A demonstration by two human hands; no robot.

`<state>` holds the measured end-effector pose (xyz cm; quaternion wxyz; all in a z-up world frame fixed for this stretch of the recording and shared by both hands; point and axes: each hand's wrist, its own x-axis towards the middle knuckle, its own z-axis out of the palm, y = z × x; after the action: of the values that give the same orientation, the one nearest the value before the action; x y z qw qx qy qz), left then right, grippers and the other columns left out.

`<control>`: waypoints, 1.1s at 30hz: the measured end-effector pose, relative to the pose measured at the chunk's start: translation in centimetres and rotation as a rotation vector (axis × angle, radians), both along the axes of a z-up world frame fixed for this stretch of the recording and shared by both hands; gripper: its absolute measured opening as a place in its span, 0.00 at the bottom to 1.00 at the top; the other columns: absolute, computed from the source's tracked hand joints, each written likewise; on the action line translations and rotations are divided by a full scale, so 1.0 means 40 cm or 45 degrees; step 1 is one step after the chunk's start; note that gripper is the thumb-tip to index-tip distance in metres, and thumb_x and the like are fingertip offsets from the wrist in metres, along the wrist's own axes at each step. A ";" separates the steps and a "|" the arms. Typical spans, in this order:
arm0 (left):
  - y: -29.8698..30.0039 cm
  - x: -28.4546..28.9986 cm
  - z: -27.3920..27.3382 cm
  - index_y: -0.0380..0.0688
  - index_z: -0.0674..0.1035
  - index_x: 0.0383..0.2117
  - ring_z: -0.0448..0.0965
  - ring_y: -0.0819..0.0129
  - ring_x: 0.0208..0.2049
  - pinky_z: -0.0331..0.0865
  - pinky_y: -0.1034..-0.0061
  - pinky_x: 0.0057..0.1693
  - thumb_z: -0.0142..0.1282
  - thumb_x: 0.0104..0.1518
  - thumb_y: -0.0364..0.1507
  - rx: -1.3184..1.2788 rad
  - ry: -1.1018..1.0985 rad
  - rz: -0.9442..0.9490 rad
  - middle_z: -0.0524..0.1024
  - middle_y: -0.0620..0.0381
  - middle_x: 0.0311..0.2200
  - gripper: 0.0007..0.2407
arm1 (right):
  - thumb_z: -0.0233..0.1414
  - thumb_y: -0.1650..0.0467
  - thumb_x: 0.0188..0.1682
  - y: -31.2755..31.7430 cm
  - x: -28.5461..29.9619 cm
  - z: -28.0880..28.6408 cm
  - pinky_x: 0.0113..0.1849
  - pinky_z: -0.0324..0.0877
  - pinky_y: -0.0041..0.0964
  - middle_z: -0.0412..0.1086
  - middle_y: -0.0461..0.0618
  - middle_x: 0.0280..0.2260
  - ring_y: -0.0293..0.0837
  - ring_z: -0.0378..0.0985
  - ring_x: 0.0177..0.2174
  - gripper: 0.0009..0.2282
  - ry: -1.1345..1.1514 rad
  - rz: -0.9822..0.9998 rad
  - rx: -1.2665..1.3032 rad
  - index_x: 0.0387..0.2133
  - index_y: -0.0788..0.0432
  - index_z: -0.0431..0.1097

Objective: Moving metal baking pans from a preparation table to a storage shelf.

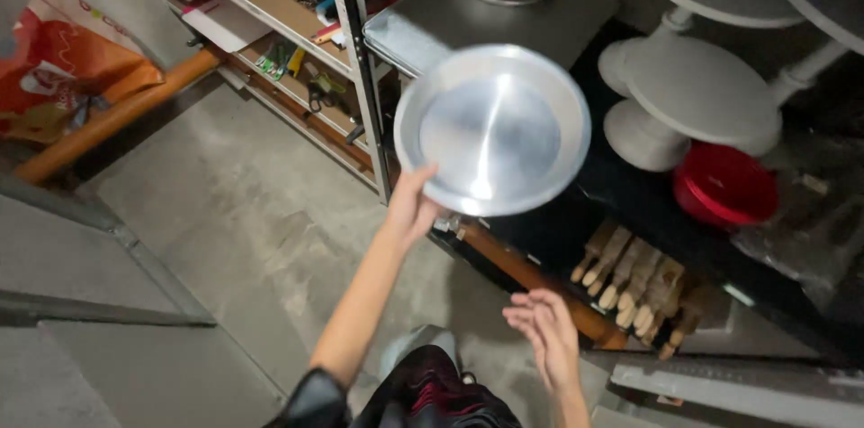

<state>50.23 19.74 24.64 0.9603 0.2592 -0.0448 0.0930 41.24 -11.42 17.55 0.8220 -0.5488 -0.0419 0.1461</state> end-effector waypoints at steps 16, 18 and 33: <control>0.184 0.999 0.069 0.73 0.42 0.66 0.80 0.49 0.43 0.81 0.49 0.38 0.56 0.52 0.28 0.247 0.127 0.258 0.63 0.50 0.55 0.39 | 0.46 0.71 0.56 -0.028 0.031 -0.310 0.48 0.72 0.51 0.72 0.67 0.47 0.59 0.79 0.43 0.13 0.313 -0.635 0.041 0.51 0.67 0.64; 0.180 1.011 0.119 0.69 0.42 0.67 0.82 0.44 0.38 0.81 0.56 0.38 0.56 0.50 0.30 0.167 0.341 0.155 0.67 0.51 0.50 0.40 | 0.46 0.71 0.57 -0.021 0.023 -0.318 0.48 0.72 0.52 0.72 0.66 0.46 0.59 0.78 0.44 0.12 0.346 -0.758 0.003 0.51 0.66 0.65; 0.122 1.031 0.036 0.41 0.62 0.64 0.56 0.41 0.68 0.58 0.49 0.72 0.64 0.46 0.22 1.523 -0.022 1.498 0.58 0.36 0.63 0.35 | 0.46 0.69 0.56 0.086 0.050 -0.321 0.50 0.72 0.55 0.74 0.61 0.46 0.60 0.78 0.47 0.13 0.729 -0.719 -0.187 0.50 0.64 0.66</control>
<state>91.48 24.61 26.09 0.4553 0.7051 0.0485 0.5414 43.23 -7.96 4.72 0.7669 -0.5332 0.3514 0.0642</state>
